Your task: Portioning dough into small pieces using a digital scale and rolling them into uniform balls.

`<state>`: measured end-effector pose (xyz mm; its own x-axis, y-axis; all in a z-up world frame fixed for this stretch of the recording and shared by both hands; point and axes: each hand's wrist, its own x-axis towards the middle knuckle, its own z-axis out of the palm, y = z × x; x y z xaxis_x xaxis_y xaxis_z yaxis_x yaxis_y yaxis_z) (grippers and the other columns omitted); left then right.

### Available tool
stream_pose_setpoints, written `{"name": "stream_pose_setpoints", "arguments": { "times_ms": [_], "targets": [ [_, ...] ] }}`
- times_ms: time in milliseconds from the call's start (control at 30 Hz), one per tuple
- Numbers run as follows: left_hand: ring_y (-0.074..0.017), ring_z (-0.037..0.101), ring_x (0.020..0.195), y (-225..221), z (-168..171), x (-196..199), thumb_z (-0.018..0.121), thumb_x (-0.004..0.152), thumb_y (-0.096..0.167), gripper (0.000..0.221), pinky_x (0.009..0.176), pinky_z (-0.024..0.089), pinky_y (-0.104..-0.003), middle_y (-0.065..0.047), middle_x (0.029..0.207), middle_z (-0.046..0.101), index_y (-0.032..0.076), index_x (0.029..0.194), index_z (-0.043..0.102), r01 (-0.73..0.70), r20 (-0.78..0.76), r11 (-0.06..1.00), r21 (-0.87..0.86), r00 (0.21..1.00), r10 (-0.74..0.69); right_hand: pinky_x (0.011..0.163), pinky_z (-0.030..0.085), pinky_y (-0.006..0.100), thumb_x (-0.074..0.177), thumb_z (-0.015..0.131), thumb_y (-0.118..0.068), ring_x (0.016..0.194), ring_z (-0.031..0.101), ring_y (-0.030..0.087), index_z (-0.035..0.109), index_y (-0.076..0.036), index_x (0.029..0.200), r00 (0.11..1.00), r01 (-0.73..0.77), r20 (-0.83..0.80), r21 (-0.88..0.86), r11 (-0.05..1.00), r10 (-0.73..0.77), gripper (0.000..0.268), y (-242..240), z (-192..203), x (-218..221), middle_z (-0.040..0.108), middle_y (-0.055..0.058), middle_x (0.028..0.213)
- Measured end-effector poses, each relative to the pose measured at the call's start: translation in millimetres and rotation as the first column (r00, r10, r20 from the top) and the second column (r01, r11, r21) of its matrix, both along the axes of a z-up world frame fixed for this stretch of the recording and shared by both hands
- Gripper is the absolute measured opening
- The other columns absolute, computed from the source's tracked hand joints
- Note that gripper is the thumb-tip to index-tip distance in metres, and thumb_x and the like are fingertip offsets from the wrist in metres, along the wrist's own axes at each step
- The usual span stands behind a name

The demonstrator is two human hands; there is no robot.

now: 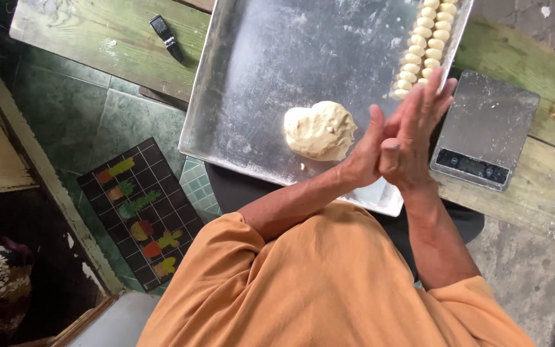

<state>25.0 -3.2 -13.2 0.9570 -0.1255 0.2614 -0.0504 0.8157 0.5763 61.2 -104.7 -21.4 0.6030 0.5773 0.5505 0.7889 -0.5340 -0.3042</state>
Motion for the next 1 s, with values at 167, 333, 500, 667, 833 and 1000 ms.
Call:
{"name": "stream_pose_setpoints", "arguments": {
  "times_ms": [167, 333, 500, 667, 833, 1000],
  "targets": [
    [-0.0274, -0.005, 0.166, 17.1, -5.1, 11.8, 0.001, 0.105, 0.075, 0.085, 0.135, 0.008, -0.057, -0.008, 0.18, -0.002, 0.022, 0.172, 0.004, -0.066, 0.016, 0.998, -0.017, 0.998, 0.066, 0.125, -0.012, 0.065, 0.103, 0.011, -0.071, 0.156, -0.015, 0.049, 0.003, 0.002, 0.166, 0.99, -0.136, -0.039, -0.007, 0.991, 0.136, 0.097, -1.7, -15.4, -25.5, -0.009, 0.033, 0.169],
    [-0.0228, -0.007, 0.171, -1.7, -25.2, -2.2, 0.004, 0.115, 0.058, 0.07, 0.144, -0.001, -0.042, -0.007, 0.179, 0.001, 0.012, 0.168, 0.008, -0.192, 0.151, 0.905, 0.379, 0.978, 0.145, 0.139, -0.017, 0.053, 0.097, 0.004, -0.078, 0.164, -0.023, 0.026, -0.008, -0.014, 0.169, 0.976, -0.089, -0.194, 0.084, 0.993, 0.103, 0.098, 20.7, 23.6, -31.8, -0.016, 0.013, 0.176],
    [-0.0252, -0.006, 0.168, 16.8, 19.9, -12.3, 0.012, 0.101, 0.075, 0.089, 0.138, 0.001, -0.046, -0.007, 0.178, -0.004, 0.015, 0.166, 0.012, 0.065, -0.092, 0.998, 0.01, 0.994, -0.064, 0.146, -0.018, 0.053, 0.104, 0.001, -0.071, 0.169, -0.024, 0.021, -0.009, -0.023, 0.173, 0.977, 0.062, -0.208, 0.113, 0.992, -0.038, 0.085, 3.5, 10.3, -5.6, -0.018, 0.001, 0.181],
    [-0.029, 0.001, 0.168, 22.0, 3.5, 13.1, 0.009, 0.1, 0.077, 0.089, 0.138, 0.002, -0.056, -0.012, 0.178, 0.0, 0.019, 0.167, 0.011, -0.097, -0.015, 0.991, 0.089, 0.995, 0.098, 0.14, -0.013, 0.056, 0.112, 0.008, -0.062, 0.168, -0.016, 0.026, -0.004, -0.015, 0.172, 0.982, -0.138, -0.131, -0.017, 0.99, 0.135, 0.077, 15.0, 20.0, -43.7, -0.016, 0.007, 0.178],
    [-0.0253, 0.005, 0.169, 0.7, -9.6, -9.4, 0.008, 0.106, 0.07, 0.083, 0.14, 0.008, -0.045, -0.009, 0.176, 0.012, 0.015, 0.167, 0.016, 0.01, -0.049, 0.986, 0.165, 0.999, -0.002, 0.142, 0.008, 0.059, 0.105, 0.002, -0.067, 0.169, -0.018, 0.024, -0.004, -0.034, 0.172, 0.986, -0.126, -0.088, 0.137, 0.982, 0.139, 0.075, 27.4, 30.2, -20.0, -0.011, -0.003, 0.181],
    [-0.0188, -0.005, 0.167, 17.5, 19.5, -6.6, 0.013, 0.094, 0.078, 0.098, 0.138, 0.005, -0.04, -0.004, 0.178, -0.006, 0.013, 0.167, 0.002, 0.103, -0.086, 0.994, -0.045, 0.991, -0.107, 0.145, -0.013, 0.057, 0.108, 0.007, -0.07, 0.17, -0.021, 0.026, -0.004, -0.027, 0.174, 0.968, 0.055, -0.249, 0.091, 0.994, -0.031, 0.079, -2.1, 16.6, -9.7, -0.015, 0.003, 0.181]
  ]
}}
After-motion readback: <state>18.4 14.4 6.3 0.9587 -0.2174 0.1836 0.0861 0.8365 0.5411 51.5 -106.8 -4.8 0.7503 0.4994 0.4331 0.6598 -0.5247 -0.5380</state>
